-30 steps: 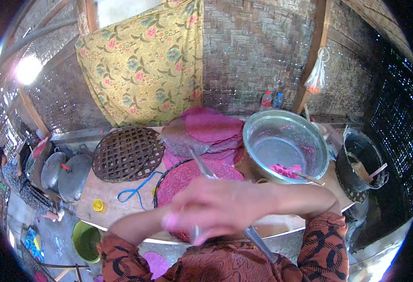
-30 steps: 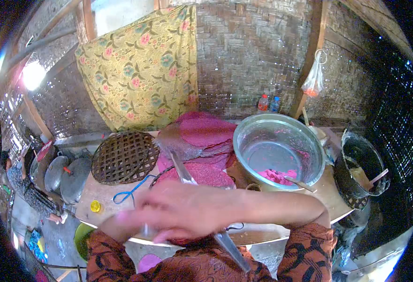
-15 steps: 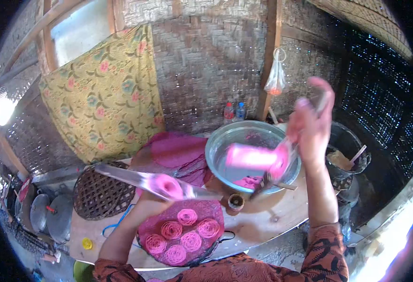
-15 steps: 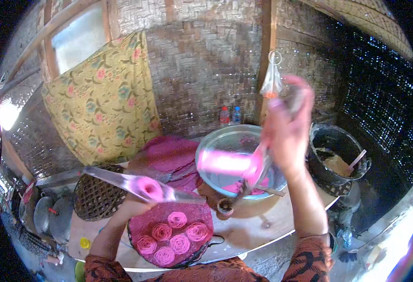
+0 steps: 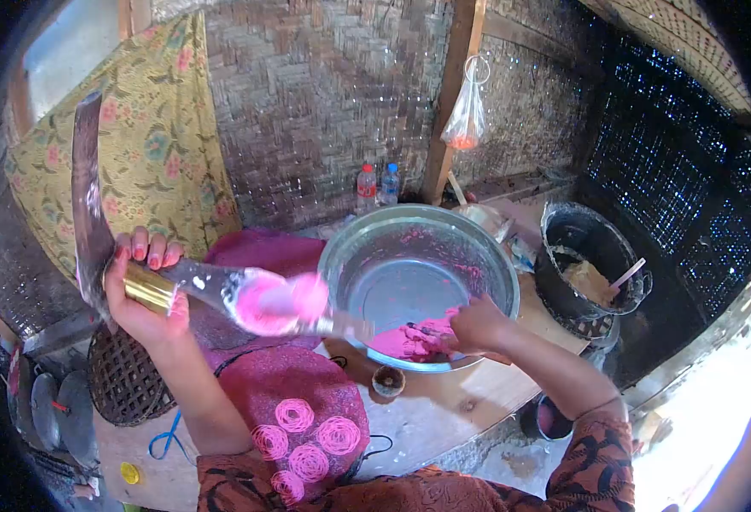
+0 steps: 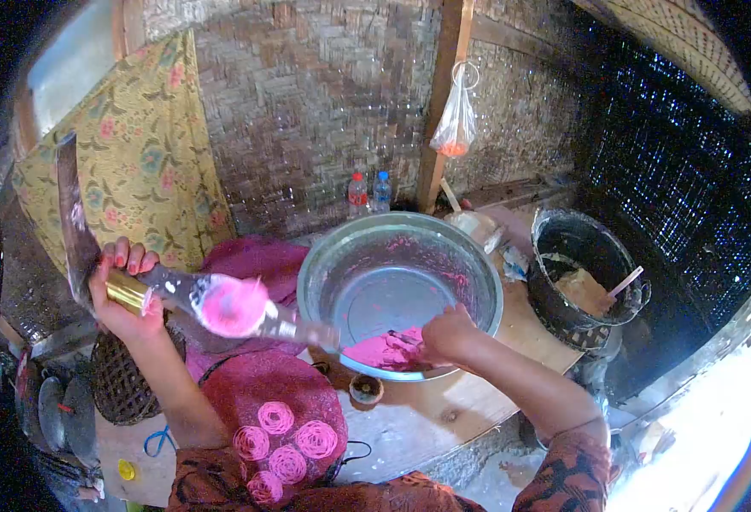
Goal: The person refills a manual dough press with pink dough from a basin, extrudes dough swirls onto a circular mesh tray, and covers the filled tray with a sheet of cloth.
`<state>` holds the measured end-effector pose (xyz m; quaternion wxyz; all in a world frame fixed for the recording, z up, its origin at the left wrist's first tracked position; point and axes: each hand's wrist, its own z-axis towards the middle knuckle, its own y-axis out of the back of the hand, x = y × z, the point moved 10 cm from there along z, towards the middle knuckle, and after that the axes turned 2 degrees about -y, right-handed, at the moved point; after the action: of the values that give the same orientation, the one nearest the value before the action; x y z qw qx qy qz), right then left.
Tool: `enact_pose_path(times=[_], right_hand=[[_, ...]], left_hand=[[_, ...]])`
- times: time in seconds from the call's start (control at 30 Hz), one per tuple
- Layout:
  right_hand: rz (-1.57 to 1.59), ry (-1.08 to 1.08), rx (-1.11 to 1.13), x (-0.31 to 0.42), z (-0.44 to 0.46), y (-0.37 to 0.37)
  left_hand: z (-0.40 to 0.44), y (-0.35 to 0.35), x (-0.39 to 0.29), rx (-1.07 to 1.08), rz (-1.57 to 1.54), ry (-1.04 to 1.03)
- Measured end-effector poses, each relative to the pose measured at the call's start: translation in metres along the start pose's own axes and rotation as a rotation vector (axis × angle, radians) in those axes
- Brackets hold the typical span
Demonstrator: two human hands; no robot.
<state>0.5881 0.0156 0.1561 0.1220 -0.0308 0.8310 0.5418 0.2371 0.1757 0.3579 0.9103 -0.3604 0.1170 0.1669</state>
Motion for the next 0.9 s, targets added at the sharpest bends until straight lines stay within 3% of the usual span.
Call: enact_pose_path(times=[0.07, 0.1, 0.17, 0.3, 0.37, 0.47, 0.6, 0.9], right_hand=[[0.0, 0.07, 0.102, -0.007, 0.019, -0.043], [-0.003, 0.139, 0.189, -0.008, 0.028, -0.065], [-0.035, 0.072, 0.144, -0.023, 0.023, -0.033], [-0.21, -0.035, 0.189, -0.071, 0.002, 0.025], [-0.001, -0.197, 0.01, -0.102, -0.002, 0.049], [0.03, -0.141, 0.194, -0.12, 0.026, -0.017], [-0.023, -0.228, 0.321, -0.122, 0.041, -0.078], [0.177, -0.115, 0.306, -0.086, 0.042, -0.082]], left_hand=[[0.002, 0.018, 0.027, -0.036, -0.003, 0.094], [-0.006, 0.03, 0.057, -0.118, -0.09, 0.277], [-0.041, 0.049, 0.116, -0.363, -0.213, 0.579], [-0.113, 0.071, 0.199, -0.466, -0.226, 0.955], [-0.133, 0.08, 0.228, -0.461, -0.26, 1.029], [-0.148, 0.092, 0.255, -0.539, -0.307, 1.09], [-0.158, 0.095, 0.277, -0.559, -0.289, 1.137], [-0.166, 0.105, 0.284, -0.579, -0.371, 1.124]])
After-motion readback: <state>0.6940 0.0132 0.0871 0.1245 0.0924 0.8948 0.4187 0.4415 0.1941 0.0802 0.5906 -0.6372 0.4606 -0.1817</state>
